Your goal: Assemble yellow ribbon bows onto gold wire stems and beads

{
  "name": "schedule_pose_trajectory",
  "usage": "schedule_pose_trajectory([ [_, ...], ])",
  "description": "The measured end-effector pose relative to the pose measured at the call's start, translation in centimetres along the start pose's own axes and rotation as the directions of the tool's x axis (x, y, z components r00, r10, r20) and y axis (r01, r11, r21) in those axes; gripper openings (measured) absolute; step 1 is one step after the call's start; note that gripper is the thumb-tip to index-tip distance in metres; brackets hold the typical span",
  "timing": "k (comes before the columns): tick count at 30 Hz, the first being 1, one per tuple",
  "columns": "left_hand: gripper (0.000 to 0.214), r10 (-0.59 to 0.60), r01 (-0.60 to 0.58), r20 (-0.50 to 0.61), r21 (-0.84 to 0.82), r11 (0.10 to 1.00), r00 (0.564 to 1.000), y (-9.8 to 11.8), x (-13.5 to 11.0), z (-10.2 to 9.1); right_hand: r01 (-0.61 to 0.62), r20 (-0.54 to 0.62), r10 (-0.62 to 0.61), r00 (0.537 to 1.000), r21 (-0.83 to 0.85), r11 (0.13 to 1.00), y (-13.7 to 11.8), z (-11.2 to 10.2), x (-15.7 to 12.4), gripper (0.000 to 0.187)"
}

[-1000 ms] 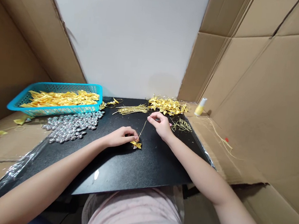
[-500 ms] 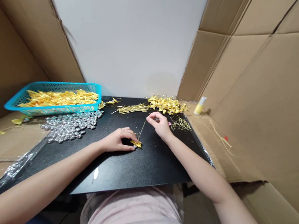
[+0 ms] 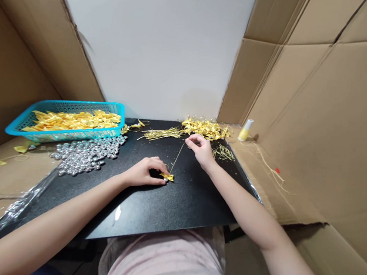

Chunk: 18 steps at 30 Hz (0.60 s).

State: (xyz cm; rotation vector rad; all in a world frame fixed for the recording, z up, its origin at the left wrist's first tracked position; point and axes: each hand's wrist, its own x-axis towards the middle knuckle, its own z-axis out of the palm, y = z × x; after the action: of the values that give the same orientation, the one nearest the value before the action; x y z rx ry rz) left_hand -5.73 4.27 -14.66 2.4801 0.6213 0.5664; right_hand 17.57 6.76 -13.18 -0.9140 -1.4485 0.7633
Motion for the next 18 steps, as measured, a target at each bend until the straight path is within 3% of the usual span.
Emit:
schedule_pose_trajectory([
  [8,0.024,-0.035,0.035,-0.004,-0.028,0.999,0.999,0.06,0.07,-0.10,-0.056,-0.087,0.062,0.994,0.073,0.996,-0.16,-0.43,0.39,0.027],
  [18,0.023,-0.059,0.061,0.018,-0.077,0.995,0.998,-0.21,0.11,-0.30,-0.055,-0.078,0.064,0.995,0.115,0.992,-0.33,-0.58,0.61,0.031],
])
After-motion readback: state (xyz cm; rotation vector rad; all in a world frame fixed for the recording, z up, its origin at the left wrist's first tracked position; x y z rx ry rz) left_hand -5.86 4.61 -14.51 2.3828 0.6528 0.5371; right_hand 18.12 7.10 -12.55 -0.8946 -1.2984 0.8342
